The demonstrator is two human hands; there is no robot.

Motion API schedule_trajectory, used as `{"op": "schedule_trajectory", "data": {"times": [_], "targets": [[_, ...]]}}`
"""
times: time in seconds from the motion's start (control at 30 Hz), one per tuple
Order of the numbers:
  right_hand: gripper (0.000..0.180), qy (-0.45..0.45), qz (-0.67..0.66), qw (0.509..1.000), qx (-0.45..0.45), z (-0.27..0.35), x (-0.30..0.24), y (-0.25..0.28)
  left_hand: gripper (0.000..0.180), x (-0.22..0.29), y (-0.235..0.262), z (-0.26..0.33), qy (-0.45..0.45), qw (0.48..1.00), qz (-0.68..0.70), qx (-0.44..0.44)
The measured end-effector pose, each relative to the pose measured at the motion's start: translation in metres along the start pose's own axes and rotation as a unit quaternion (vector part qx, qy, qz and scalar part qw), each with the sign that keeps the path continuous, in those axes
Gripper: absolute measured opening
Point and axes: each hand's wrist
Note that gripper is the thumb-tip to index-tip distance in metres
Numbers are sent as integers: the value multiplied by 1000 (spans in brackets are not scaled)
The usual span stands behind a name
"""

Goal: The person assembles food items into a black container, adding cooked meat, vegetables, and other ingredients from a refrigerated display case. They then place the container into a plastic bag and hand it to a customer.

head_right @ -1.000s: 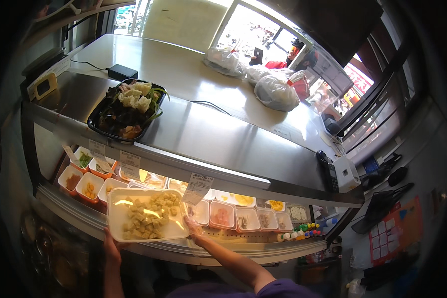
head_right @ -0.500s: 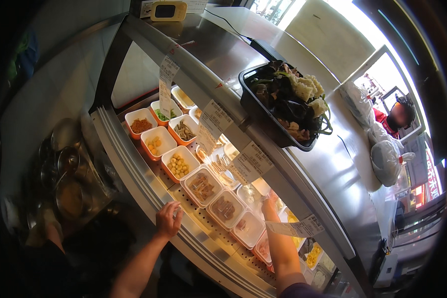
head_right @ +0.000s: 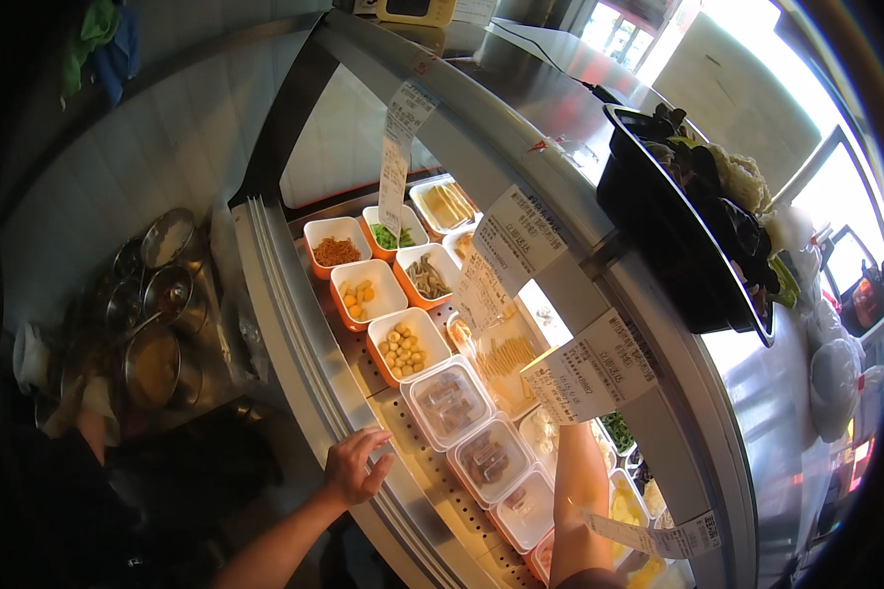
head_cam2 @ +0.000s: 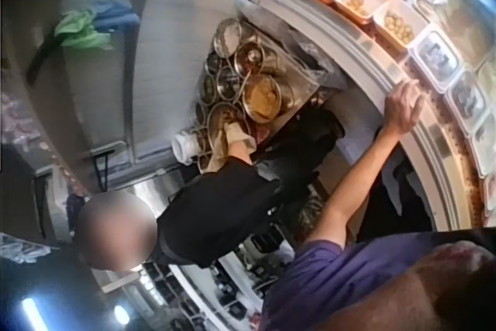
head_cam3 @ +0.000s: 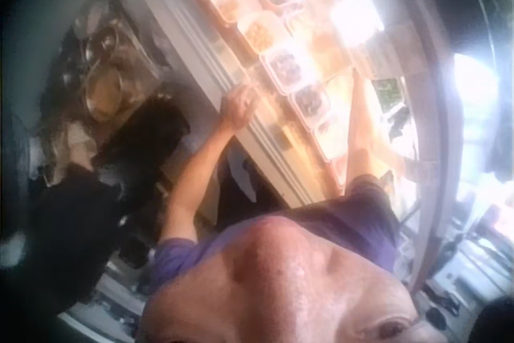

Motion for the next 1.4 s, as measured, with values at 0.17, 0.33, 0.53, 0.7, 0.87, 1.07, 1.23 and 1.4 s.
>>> {"op": "schedule_trajectory", "data": {"times": [0.17, 0.33, 0.53, 0.7, 0.87, 1.07, 1.23, 1.4], "targets": [[60, -9, -10, 1000, -11, 6, -3, -22, 30, 0, 2, 2, 9, 1000, -3, 2], [65, -35, -16, 999, 17, 52, -20, 11, 28, 3, -7, -6, -16, 1000, 5, -19], [77, -136, 24, 969, -203, 279, -30, 102, 18, 19, 2, -6, 99, 995, 26, -18], [82, -320, -170, 854, -373, 451, -129, 126, 30, 94, 17, 22, 140, 959, 155, -192], [80, -263, -159, 875, -373, 483, -162, 105, 28, 107, 41, 14, 238, 932, 248, -120], [63, -162, 4, 906, -391, 502, -182, 124, 40, 108, 91, -144, 127, 960, 247, -23], [51, -171, 34, 924, -339, 531, -199, 130, 52, 124, 72, -252, -8, 967, 229, -112], [46, -116, 57, 947, -293, 542, -209, 137, 56, 129, 60, -301, 2, 907, 251, -338]]}}
Point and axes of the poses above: each hand's wrist, its own z-axis away from the middle knuckle, its own y-axis out of the back of the hand, x = y × z, and after that the axes turned 8 degrees about x, right-handed
